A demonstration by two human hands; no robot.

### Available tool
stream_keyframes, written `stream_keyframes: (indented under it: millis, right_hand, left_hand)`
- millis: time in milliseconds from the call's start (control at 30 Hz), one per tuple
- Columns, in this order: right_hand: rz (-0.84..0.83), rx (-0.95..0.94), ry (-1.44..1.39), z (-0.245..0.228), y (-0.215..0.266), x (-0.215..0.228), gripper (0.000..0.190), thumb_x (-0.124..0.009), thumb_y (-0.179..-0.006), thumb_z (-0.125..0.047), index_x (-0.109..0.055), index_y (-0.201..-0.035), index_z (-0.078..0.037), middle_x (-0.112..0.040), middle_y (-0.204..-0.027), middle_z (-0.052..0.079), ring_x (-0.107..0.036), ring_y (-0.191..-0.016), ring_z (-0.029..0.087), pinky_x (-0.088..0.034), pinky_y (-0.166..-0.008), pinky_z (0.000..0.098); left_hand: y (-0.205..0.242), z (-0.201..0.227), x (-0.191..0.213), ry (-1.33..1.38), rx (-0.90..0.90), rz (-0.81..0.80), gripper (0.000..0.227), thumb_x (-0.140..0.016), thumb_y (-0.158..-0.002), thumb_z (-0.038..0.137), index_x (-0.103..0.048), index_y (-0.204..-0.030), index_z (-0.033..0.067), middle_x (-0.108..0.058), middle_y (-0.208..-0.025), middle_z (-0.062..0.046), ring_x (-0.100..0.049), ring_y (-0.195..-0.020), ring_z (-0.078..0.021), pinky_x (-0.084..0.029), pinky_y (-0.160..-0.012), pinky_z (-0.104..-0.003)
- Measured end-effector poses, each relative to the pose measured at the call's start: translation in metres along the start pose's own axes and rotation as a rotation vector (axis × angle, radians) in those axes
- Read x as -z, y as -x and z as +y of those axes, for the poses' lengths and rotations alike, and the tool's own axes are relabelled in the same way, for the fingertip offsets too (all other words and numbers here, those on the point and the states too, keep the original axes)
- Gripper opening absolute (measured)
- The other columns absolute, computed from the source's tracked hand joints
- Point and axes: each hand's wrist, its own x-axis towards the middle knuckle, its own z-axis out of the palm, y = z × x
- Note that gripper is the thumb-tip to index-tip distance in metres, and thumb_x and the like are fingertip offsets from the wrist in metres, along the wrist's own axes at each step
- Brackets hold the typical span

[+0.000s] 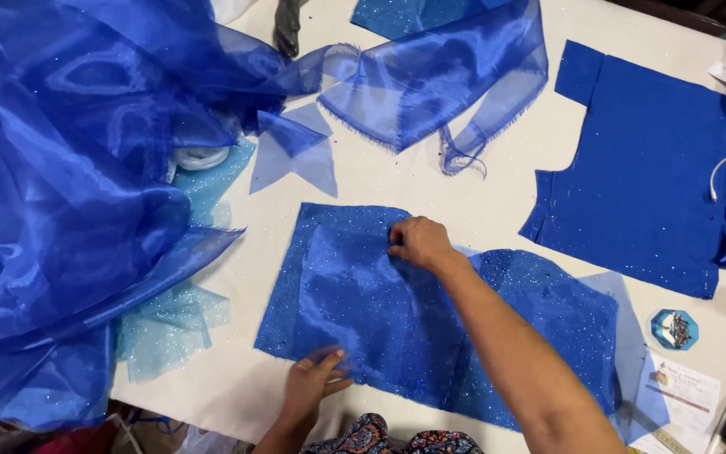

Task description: The person uses scissors to cut a rectangular piece of blue fabric from a larger white sheet on a table. They then place the cut blue piece onto a larger blue glittery fabric piece and smooth it down.

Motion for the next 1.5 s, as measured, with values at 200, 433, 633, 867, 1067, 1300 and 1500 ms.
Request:
stream_keyframes:
  millis: [200, 433, 633, 867, 1067, 1300, 1500]
  right_hand:
    - [0.03, 0.148, 0.041, 0.0, 0.028, 0.025, 0.025, -0.074, -0.079, -0.048, -0.07, -0.096, -0.03, -0.065, -0.099, 0.0, -0.058, -0.104, 0.027, -0.051, -0.07, 0.0487]
    - [0.178, 0.326, -0.04, -0.011, 0.113, 0.087, 0.023, -0.077, -0.082, -0.042, -0.071, -0.089, -0.022, -0.072, -0.097, -0.004, -0.056, -0.094, 0.024, -0.045, -0.079, 0.0411]
    - [0.147, 0.176, -0.205, -0.006, 0.192, 0.121, 0.023, -0.072, -0.086, -0.044, -0.069, -0.086, -0.021, -0.072, -0.088, -0.005, -0.063, -0.092, 0.019, -0.042, -0.088, 0.036]
    - [0.17, -0.233, -0.646, -0.005, 0.265, 0.136, 0.012, -0.08, -0.083, -0.022, -0.073, -0.084, -0.012, -0.068, -0.06, 0.001, -0.068, -0.051, 0.012, -0.056, -0.055, 0.0267]
    - [0.334, -0.109, -0.828, -0.005, 0.268, 0.095, 0.01, -0.078, -0.083, -0.021, -0.074, -0.085, -0.012, -0.066, -0.053, -0.001, -0.061, -0.043, 0.008, -0.051, -0.046, 0.0229]
    - [0.368, -0.312, -1.092, -0.025, 0.22, 0.016, 0.041, -0.079, -0.086, -0.016, -0.063, -0.121, -0.004, -0.075, -0.102, 0.022, -0.075, -0.086, 0.037, -0.065, -0.07, 0.0434]
    - [0.235, -0.279, -1.742, -0.039, 0.227, 0.021, 0.073, -0.056, -0.091, -0.053, -0.044, -0.139, 0.001, -0.052, -0.144, 0.029, -0.061, -0.121, 0.043, -0.056, -0.094, 0.0551]
  left_hand:
    - [0.005, 0.006, -0.01, -0.038, 0.103, -0.087, 0.039, -0.069, -0.09, 0.006, -0.067, -0.126, -0.0074, -0.074, -0.117, -0.028, -0.073, -0.104, -0.0416, -0.063, -0.08, -0.043]
    - [-0.014, -0.017, -0.014, -0.052, 0.03, -0.134, 0.023, -0.073, -0.086, 0.002, -0.072, -0.108, -0.0069, -0.077, -0.1, -0.026, -0.076, -0.089, -0.038, -0.065, -0.077, -0.044]
    - [-0.017, -0.026, -0.012, -0.081, -0.096, -0.287, 0.003, -0.068, -0.086, -0.001, -0.069, -0.085, 0.0016, -0.08, -0.098, -0.018, -0.078, -0.094, -0.0315, -0.066, -0.083, -0.041]
    - [0.043, 0.03, -0.025, -0.165, -0.187, -0.311, 0.006, -0.059, -0.095, 0.001, -0.063, -0.099, 0.0022, -0.082, -0.096, -0.019, -0.078, -0.086, -0.0307, -0.064, -0.081, -0.038]
    - [0.06, 0.096, -0.023, -0.503, -0.62, -0.295, 0.031, -0.063, -0.093, 0.013, -0.064, -0.124, 0.0106, -0.07, -0.084, -0.009, -0.064, -0.059, -0.0178, -0.056, -0.048, -0.029]
    - [0.099, 0.14, -0.052, -0.624, -1.067, -0.314, 0.037, -0.067, -0.089, 0.011, -0.068, -0.126, 0.0098, -0.072, -0.066, -0.017, -0.059, -0.034, -0.0191, -0.051, -0.034, -0.03]
    - [0.07, 0.096, -0.131, -0.734, -1.095, -0.487, 0.043, -0.063, -0.09, 0.014, -0.064, -0.132, 0.0059, -0.073, -0.102, -0.028, -0.07, -0.098, -0.0462, -0.057, -0.077, -0.051]
